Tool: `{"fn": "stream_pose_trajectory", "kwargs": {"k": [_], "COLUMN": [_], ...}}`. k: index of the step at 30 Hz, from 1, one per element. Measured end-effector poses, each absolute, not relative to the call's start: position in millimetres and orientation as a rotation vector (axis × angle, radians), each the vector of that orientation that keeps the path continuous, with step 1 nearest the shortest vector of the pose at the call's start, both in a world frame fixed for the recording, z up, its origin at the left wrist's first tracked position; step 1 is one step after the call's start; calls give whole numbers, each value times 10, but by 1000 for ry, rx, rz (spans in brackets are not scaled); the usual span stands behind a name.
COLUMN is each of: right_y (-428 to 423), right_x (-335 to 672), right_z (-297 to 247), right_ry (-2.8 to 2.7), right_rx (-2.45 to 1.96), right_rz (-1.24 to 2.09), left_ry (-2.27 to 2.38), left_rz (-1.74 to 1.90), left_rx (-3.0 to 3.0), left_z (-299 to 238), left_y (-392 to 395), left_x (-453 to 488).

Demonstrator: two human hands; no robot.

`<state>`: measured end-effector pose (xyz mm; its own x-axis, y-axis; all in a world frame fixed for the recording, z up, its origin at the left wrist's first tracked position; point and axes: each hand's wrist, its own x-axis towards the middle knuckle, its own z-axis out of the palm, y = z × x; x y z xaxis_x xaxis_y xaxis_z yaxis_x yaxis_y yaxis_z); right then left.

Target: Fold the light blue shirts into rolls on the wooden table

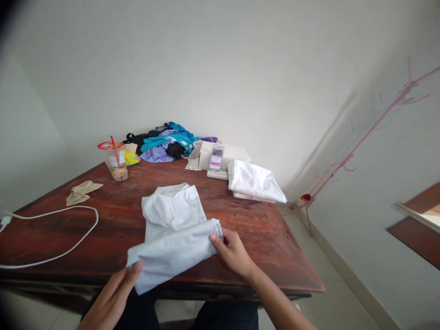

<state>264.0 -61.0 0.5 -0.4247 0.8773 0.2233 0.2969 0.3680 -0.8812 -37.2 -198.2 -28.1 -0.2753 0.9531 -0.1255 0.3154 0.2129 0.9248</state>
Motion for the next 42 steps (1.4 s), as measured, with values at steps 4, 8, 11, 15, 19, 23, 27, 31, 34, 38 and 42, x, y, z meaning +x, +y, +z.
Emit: {"fn": "stream_pose_trajectory", "kwargs": {"k": [4, 8, 11, 15, 19, 23, 27, 31, 34, 38, 42], "right_y": [-595, -546, -560, -635, -652, -601, -511, -379, -285, -208, -192], "right_x": [2458, 2394, 2365, 2292, 2327, 2563, 2745, 2764, 2774, 2787, 2732], "right_z": [-105, -126, -111, -105, -96, -31, 50, 86, 71, 12, -16], "right_ry": [-1798, -1792, -1819, -1921, -2076, -2365, -2733, -2809, -2800, -2744, -2647], "right_rx": [-1145, -1270, -1347, -1519, -1486, -1158, -961, -938, -908, -839, -741], "right_rz": [980, 862, 767, 590, 413, 377, 564, 681, 673, 631, 597], "left_ry": [1670, 1660, 1848, 1959, 2117, 1846, 1543, 1485, 1467, 1506, 1631], "left_rz": [1265, 1413, 1425, 1425, 1253, 808, 379, 327, 337, 541, 740], "left_rx": [1216, 1225, 1458, 1888, 2221, 2695, 2878, 2830, 2764, 2693, 2584], "left_z": [-172, -287, -446, -487, -321, -154, -49, 10, 0, -92, -156], "left_y": [-1875, -1824, -1781, -1717, -1743, -1769, -1642, -1464, -1374, -1259, -1141], "left_x": [-264, -201, -185, -151, -247, -573, -848, -900, -892, -894, -851]}}
